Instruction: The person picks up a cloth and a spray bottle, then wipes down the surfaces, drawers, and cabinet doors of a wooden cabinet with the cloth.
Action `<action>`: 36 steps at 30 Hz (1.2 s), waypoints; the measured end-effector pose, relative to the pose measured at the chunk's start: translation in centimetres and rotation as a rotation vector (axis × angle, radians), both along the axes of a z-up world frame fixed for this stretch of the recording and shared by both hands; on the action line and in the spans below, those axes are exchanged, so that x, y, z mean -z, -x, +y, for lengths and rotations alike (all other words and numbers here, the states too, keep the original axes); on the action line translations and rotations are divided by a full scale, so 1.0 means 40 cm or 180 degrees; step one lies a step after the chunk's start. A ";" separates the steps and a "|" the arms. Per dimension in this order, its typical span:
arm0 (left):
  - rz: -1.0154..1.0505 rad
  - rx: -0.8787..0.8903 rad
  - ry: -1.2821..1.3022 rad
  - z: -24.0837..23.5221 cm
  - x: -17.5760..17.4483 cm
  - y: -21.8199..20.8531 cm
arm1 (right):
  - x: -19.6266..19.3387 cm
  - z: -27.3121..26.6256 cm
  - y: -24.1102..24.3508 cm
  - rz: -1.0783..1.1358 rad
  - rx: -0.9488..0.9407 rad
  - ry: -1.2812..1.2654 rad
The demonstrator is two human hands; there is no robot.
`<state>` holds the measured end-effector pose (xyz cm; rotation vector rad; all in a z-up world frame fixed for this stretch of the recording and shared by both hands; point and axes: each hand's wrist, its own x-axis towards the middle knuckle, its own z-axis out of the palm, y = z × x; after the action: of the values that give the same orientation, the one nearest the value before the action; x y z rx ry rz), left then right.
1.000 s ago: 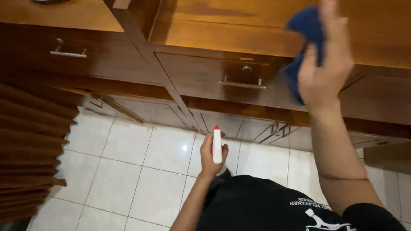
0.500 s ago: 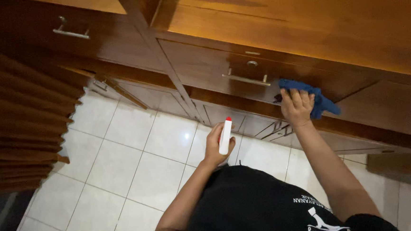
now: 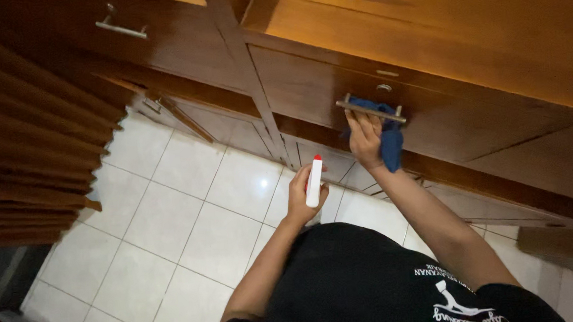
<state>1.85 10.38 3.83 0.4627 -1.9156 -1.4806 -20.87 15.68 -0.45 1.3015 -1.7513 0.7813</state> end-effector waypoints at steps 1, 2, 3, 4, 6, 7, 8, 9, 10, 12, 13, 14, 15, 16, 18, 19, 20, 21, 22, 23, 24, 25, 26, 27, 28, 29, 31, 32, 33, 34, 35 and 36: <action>0.0068 -0.0019 0.0246 -0.005 0.005 -0.001 | 0.006 0.001 -0.001 -0.0006 -0.0023 -0.0022; 0.0144 -0.0044 0.0516 -0.015 0.011 0.000 | 0.017 -0.004 0.005 -0.0033 -0.0132 -0.0122; 0.0145 -0.0073 0.0520 -0.018 0.016 0.000 | 0.030 -0.009 0.012 -0.0058 -0.0241 -0.0223; 0.0075 -0.0061 0.0355 -0.020 0.018 0.000 | 0.044 -0.019 0.014 -0.0061 -0.0272 -0.0219; -0.0007 -0.0078 0.0179 -0.025 0.023 -0.004 | 0.061 -0.030 0.002 -0.0152 -0.0483 -0.0674; -0.0049 -0.0089 0.0035 -0.029 0.027 -0.006 | 0.059 -0.034 -0.015 -0.0162 -0.0512 -0.0684; -0.0077 -0.0099 -0.0095 -0.038 0.029 -0.004 | 0.043 -0.047 -0.027 -0.0259 -0.0512 -0.0652; -0.0076 -0.0126 -0.0092 -0.044 0.032 -0.003 | 0.017 -0.061 -0.041 -0.0356 -0.0513 -0.0621; -0.0051 -0.0153 -0.0112 -0.045 0.034 -0.002 | -0.018 -0.074 -0.053 -0.0356 -0.0530 -0.0630; -0.0032 -0.0184 -0.0156 -0.046 0.040 -0.004 | -0.087 -0.121 -0.082 -0.0379 -0.0665 -0.0961; -0.0038 -0.0206 -0.0142 -0.047 0.043 -0.006 | -0.110 -0.156 -0.110 -0.0388 -0.0669 -0.0985; -0.0028 -0.0225 -0.0111 -0.052 0.044 -0.002 | -0.131 -0.194 -0.129 -0.0397 -0.0648 -0.0907; -0.0019 -0.0227 -0.0119 -0.051 0.043 -0.001 | -0.147 -0.211 -0.135 -0.0406 -0.0628 -0.0828; 0.0056 -0.0299 -0.0030 -0.052 0.040 -0.001 | -0.157 -0.213 -0.131 -0.0396 -0.0620 -0.0828; 0.0125 -0.0349 0.0049 -0.055 0.037 0.003 | -0.145 -0.205 -0.122 -0.0237 -0.0742 -0.0827; 0.0044 -0.0388 0.0078 -0.056 0.038 0.005 | -0.125 -0.192 -0.108 -0.0246 -0.0721 -0.0836; -0.0039 -0.0417 0.0100 -0.055 0.039 0.007 | -0.096 -0.169 -0.085 -0.0337 -0.0910 -0.0969; -0.0046 -0.0387 0.0083 -0.054 0.040 0.011 | -0.059 -0.141 -0.059 -0.0429 -0.1098 -0.1100; 0.0002 -0.0351 0.0087 -0.053 0.043 0.018 | -0.010 -0.113 -0.042 -0.0444 -0.1053 -0.1110; 0.0050 -0.0316 0.0091 -0.049 0.046 0.022 | 0.046 -0.085 -0.033 -0.0693 -0.1072 -0.0823; 0.0066 -0.0260 0.0096 -0.051 0.048 0.033 | 0.098 -0.058 -0.013 -0.0913 -0.1078 -0.0511; 0.0026 -0.0242 0.0053 -0.051 0.049 0.042 | 0.142 -0.012 0.009 -0.0935 -0.0770 -0.0637; -0.0025 -0.0213 0.0001 -0.048 0.051 0.047 | 0.174 0.051 0.028 -0.0972 -0.0449 -0.0767; -0.0021 -0.0146 -0.0001 -0.045 0.053 0.052 | 0.190 0.117 0.048 -0.0882 -0.0293 -0.0848; -0.0013 -0.0101 0.0025 -0.045 0.054 0.057 | 0.188 0.180 0.067 -0.0793 -0.0131 -0.0923; -0.0004 -0.0055 0.0050 -0.045 0.055 0.063 | 0.171 0.237 0.089 -0.0673 0.0080 -0.0878; -0.0009 0.0038 0.0122 -0.044 0.062 0.078 | 0.119 0.311 0.113 -0.0423 0.0513 -0.0769; -0.0015 0.0053 0.0188 -0.041 0.066 0.086 | 0.083 0.334 0.125 -0.0288 0.0728 -0.0707; -0.0005 0.0139 0.0184 -0.038 0.068 0.093 | 0.046 0.337 0.137 -0.0197 0.0725 -0.0273; -0.0065 0.0170 0.0149 -0.034 0.070 0.098 | 0.004 0.338 0.152 -0.0094 0.0719 0.0148; -0.0126 0.0203 0.0115 -0.030 0.072 0.103 | -0.040 0.329 0.170 -0.0111 0.0804 0.0526; -0.0118 0.0278 0.0103 -0.027 0.073 0.106 | -0.081 0.316 0.182 -0.0111 0.0875 0.0904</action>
<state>-2.41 9.29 0.92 0.3989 -2.0088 -1.5035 -28.15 28.30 2.80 0.8435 -1.7265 0.8597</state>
